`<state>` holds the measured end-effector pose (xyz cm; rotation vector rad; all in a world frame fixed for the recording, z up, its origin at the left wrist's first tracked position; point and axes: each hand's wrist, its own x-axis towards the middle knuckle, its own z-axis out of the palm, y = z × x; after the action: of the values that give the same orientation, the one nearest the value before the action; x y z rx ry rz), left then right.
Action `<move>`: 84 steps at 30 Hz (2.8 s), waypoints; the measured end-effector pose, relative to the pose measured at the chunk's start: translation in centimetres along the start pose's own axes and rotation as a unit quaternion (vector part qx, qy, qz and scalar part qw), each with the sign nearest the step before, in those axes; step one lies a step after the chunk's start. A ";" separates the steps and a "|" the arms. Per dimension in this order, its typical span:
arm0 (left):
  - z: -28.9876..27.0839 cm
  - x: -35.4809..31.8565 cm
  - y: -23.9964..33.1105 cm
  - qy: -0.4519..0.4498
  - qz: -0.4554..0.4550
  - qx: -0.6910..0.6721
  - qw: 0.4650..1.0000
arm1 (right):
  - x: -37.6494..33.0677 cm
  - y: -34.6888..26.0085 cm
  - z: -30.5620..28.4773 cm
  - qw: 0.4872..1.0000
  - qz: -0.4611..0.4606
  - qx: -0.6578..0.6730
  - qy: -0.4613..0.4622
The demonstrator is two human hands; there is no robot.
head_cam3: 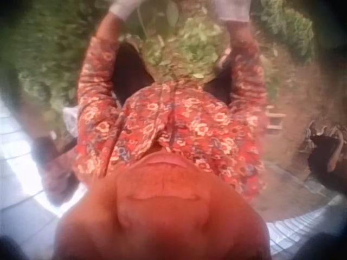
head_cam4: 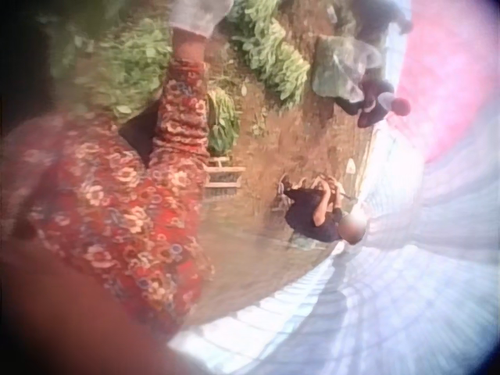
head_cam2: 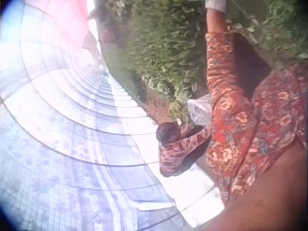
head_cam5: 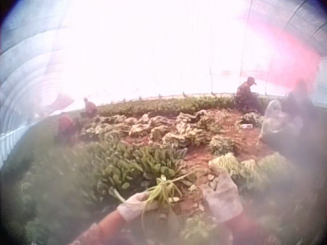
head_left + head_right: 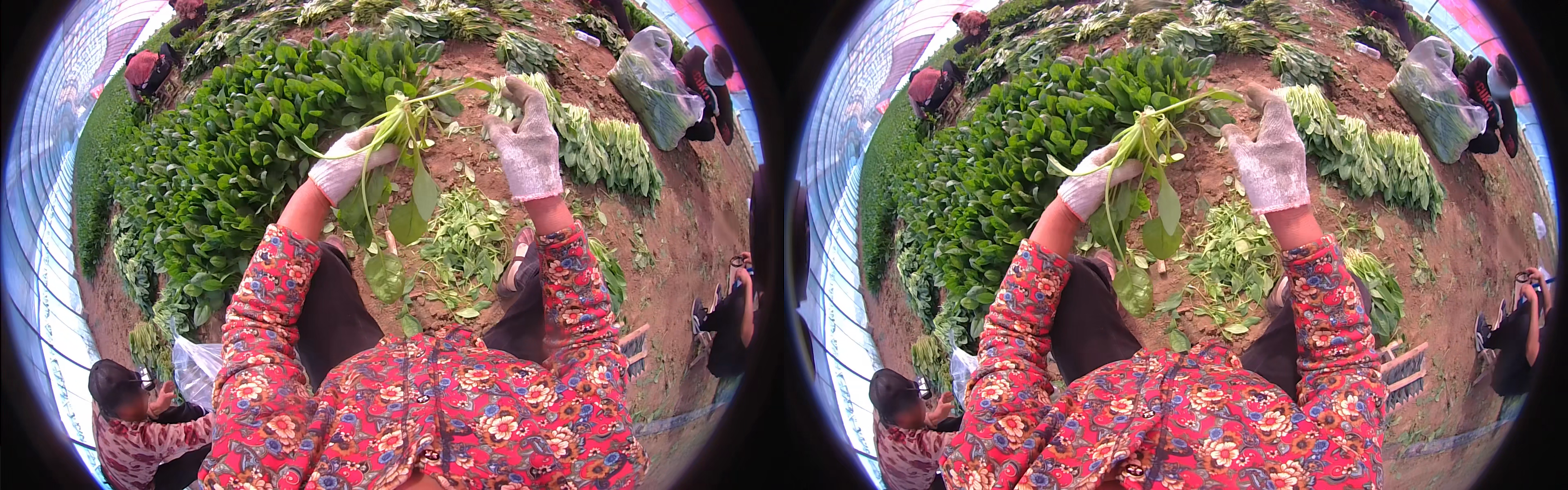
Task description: The person harvests leafy green vegetables in a greenhouse, using a small knife to cut bunches at the base, then gathers and places them on the ground. The person repeats this process multiple times, moving along the row.
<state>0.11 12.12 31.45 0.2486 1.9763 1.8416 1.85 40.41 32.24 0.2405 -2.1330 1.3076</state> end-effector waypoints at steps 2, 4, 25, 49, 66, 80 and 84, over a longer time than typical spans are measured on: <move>0.2 -0.5 0.2 0.001 0.007 -0.021 1.000 | 0.3 -0.2 0.2 0.995 0.035 0.029 0.087; 0.1 -0.7 0.1 -0.020 0.019 -0.049 0.998 | 0.4 -0.4 0.4 0.973 0.099 0.163 0.133; 2.1 -0.3 -0.5 -0.100 0.041 -0.151 0.983 | -1.2 -2.4 1.1 0.984 -0.133 0.014 -0.116; 2.5 -0.1 -0.8 -0.111 -0.001 -0.087 0.990 | 0.1 -1.3 0.0 0.978 -0.168 -0.115 0.041; 2.3 0.7 -1.9 -0.105 -0.019 0.021 0.994 | 0.0 -1.7 2.2 0.977 -0.210 -0.022 0.029; 2.2 -1.0 -0.6 -0.124 0.005 -0.107 0.987 | -0.3 -0.3 0.6 0.961 -0.003 0.190 -0.203; 2.9 -0.5 -0.5 -0.140 0.021 -0.122 0.982 | -1.0 -2.2 1.6 0.944 -0.037 0.230 -0.232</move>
<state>1.89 14.51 31.01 0.4506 1.5524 1.9339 2.96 37.76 32.75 0.8921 -2.1158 1.8320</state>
